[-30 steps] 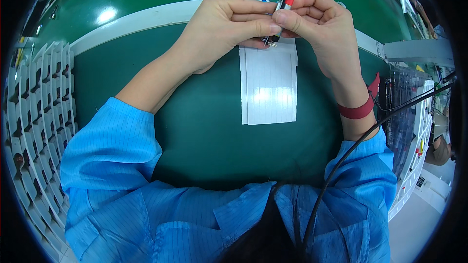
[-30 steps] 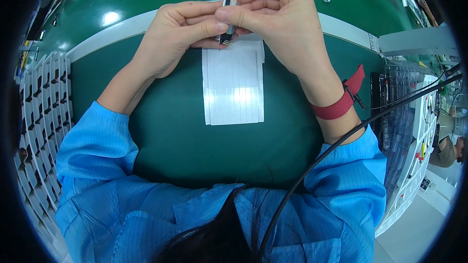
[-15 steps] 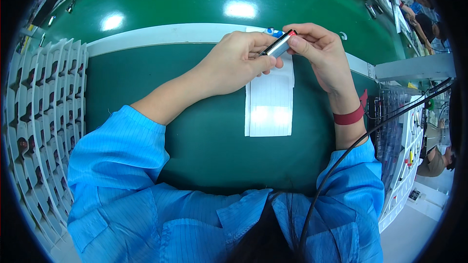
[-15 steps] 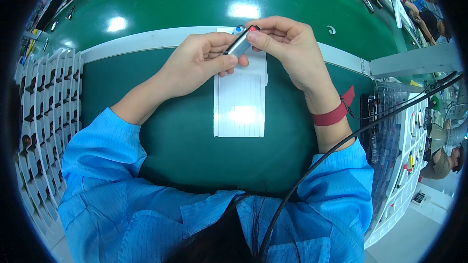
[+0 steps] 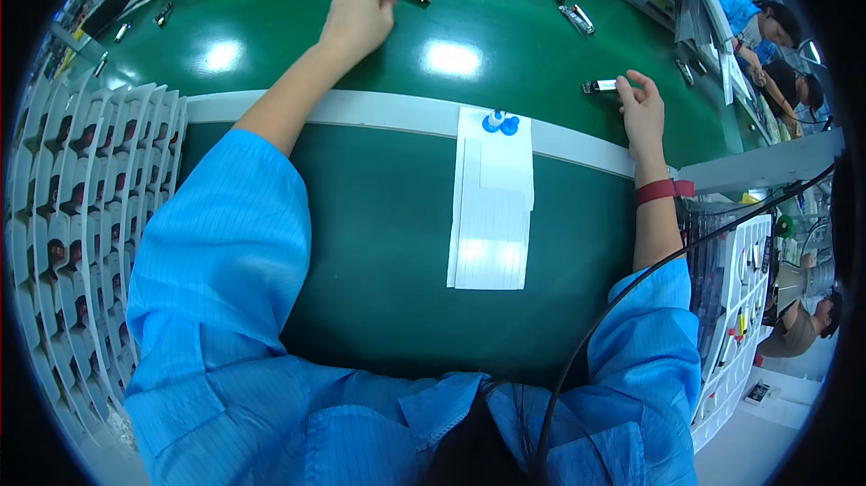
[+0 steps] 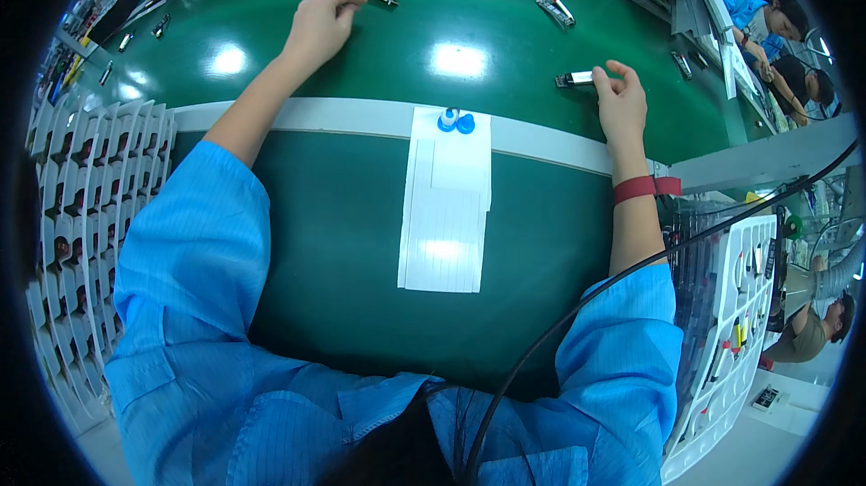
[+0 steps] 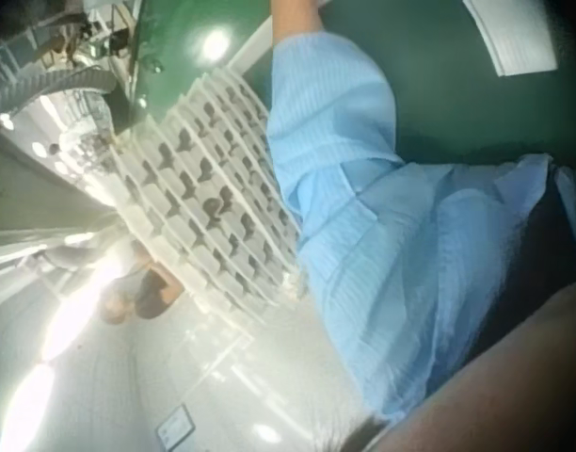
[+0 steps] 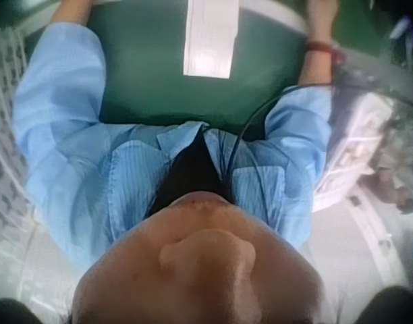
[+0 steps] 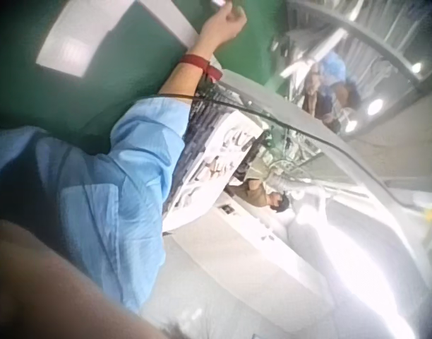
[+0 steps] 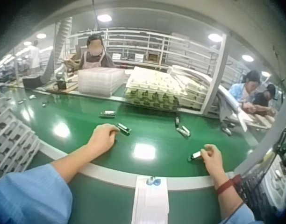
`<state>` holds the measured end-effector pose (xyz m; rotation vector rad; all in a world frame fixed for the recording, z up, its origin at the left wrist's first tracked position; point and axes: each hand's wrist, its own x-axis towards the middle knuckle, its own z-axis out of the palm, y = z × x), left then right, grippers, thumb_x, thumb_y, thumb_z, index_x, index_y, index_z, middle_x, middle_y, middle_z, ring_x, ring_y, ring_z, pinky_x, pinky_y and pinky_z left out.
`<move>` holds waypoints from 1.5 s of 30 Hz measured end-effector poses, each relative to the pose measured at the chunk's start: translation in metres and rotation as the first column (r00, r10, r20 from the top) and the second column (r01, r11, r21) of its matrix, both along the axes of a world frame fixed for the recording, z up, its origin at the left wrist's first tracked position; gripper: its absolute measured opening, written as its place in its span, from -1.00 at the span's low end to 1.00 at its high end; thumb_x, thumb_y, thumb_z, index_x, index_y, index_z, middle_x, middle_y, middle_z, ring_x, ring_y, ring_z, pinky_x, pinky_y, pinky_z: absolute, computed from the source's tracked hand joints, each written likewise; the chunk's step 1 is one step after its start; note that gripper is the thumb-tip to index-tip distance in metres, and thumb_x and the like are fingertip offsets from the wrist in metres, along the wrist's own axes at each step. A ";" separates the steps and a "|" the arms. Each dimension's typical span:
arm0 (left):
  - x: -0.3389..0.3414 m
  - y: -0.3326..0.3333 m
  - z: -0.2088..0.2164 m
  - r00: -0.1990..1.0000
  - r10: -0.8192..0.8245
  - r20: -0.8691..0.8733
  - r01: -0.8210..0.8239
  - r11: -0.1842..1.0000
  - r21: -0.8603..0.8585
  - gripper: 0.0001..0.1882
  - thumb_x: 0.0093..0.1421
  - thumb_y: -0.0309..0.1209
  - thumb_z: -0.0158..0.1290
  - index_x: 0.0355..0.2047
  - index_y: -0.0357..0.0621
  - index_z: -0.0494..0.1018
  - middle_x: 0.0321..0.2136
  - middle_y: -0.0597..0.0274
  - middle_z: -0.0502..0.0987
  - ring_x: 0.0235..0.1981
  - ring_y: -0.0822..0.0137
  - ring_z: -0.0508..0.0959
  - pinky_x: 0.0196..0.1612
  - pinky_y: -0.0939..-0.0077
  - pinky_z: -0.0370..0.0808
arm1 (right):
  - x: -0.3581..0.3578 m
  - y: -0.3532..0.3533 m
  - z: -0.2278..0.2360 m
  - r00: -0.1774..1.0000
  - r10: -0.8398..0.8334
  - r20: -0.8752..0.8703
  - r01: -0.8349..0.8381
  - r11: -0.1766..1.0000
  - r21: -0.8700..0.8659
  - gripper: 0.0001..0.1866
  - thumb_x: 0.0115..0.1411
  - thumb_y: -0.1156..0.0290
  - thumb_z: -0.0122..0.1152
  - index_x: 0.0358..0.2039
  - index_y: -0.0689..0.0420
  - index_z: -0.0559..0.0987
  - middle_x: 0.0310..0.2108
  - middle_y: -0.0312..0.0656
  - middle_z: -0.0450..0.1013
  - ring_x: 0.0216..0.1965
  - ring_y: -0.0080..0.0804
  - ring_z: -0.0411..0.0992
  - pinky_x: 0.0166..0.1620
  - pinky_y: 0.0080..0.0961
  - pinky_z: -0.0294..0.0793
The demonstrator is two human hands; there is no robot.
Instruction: The person assembles small electronic components by hand, connecting a battery to a printed circuit board with small wires, then placing the connected components into a plastic housing.
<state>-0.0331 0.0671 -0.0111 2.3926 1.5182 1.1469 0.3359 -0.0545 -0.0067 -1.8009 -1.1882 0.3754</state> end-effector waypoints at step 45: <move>0.037 -0.151 0.040 0.842 -0.539 0.015 0.535 0.839 0.096 -0.73 -0.09 -0.52 0.07 -0.30 -0.21 0.48 -0.38 0.21 0.52 -0.45 0.31 0.48 -0.35 0.53 0.41 | -0.167 -0.082 0.065 0.800 0.573 0.179 -0.593 0.800 0.090 -0.80 0.01 0.54 0.18 -0.31 0.28 0.47 -0.44 -0.29 0.41 -0.43 -0.68 0.33 -0.34 -0.75 0.34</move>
